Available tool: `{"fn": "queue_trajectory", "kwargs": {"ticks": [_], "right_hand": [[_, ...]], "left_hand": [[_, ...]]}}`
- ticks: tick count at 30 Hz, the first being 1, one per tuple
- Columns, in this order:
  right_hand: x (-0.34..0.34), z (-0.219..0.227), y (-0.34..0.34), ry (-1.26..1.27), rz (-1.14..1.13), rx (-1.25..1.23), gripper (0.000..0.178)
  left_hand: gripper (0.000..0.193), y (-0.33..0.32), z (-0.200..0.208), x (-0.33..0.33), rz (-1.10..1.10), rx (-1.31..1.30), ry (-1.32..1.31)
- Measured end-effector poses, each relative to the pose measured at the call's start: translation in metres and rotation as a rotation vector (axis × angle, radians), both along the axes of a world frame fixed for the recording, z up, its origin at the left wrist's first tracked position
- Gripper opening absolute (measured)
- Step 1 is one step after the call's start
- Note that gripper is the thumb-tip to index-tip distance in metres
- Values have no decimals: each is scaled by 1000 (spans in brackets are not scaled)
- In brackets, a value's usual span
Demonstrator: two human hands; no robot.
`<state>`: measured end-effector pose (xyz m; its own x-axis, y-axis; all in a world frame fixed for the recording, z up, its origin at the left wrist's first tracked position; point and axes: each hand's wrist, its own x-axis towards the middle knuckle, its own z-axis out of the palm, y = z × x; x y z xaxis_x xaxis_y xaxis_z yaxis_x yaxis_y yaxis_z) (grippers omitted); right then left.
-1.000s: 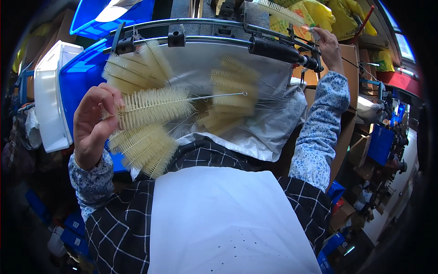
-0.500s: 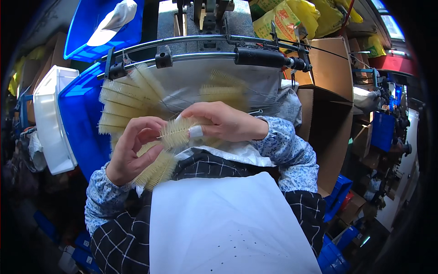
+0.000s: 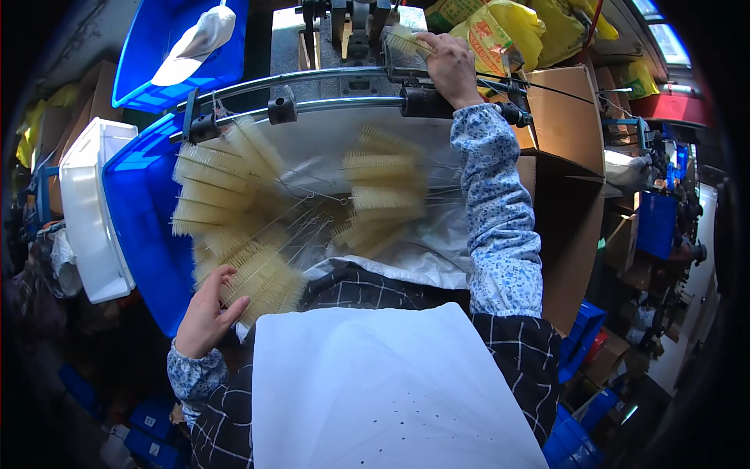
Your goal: The person repeatedly picks up a long-handled brush with yellow bristles and inserts the handle into a machine to attach a white plastic cap. After each attachment, the person removes the finished brush and places it into a cardboard box.
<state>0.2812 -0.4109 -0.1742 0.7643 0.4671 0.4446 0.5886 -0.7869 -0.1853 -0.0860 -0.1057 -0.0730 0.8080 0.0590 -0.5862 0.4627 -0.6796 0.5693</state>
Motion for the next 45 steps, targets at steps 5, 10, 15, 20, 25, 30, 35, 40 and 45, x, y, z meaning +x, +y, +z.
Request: {"fn": "queue_trajectory", "kwargs": {"ticks": [5,10,15,20,25,30,35,40,45], "right_hand": [[4,-3,0,-25,33,12,31],[9,-9,0,1,51,43,31],[10,-7,-2,-17,96,29,33],[15,-3,1,-33,33,-76,35],[47,-21,-2,-45,143,-95,36],[50,-23,-18,-71,124,-169,35],[11,-5,-47,-106,-318,-204,48],[11,-13,-55,21,-253,55,39],[11,-14,-40,77,-195,170,36]], "left_hand": [[40,-5,10,16,51,-83,91],[33,-6,11,20,148,-110,-93],[32,3,14,20,78,-292,-447],[37,11,26,18,112,-388,-579],[31,10,24,27,99,-414,-683],[29,5,26,30,81,-387,-709],[31,8,22,31,95,-391,-708],[32,4,21,39,39,-380,-762],[32,5,28,39,76,-380,-782]]}}
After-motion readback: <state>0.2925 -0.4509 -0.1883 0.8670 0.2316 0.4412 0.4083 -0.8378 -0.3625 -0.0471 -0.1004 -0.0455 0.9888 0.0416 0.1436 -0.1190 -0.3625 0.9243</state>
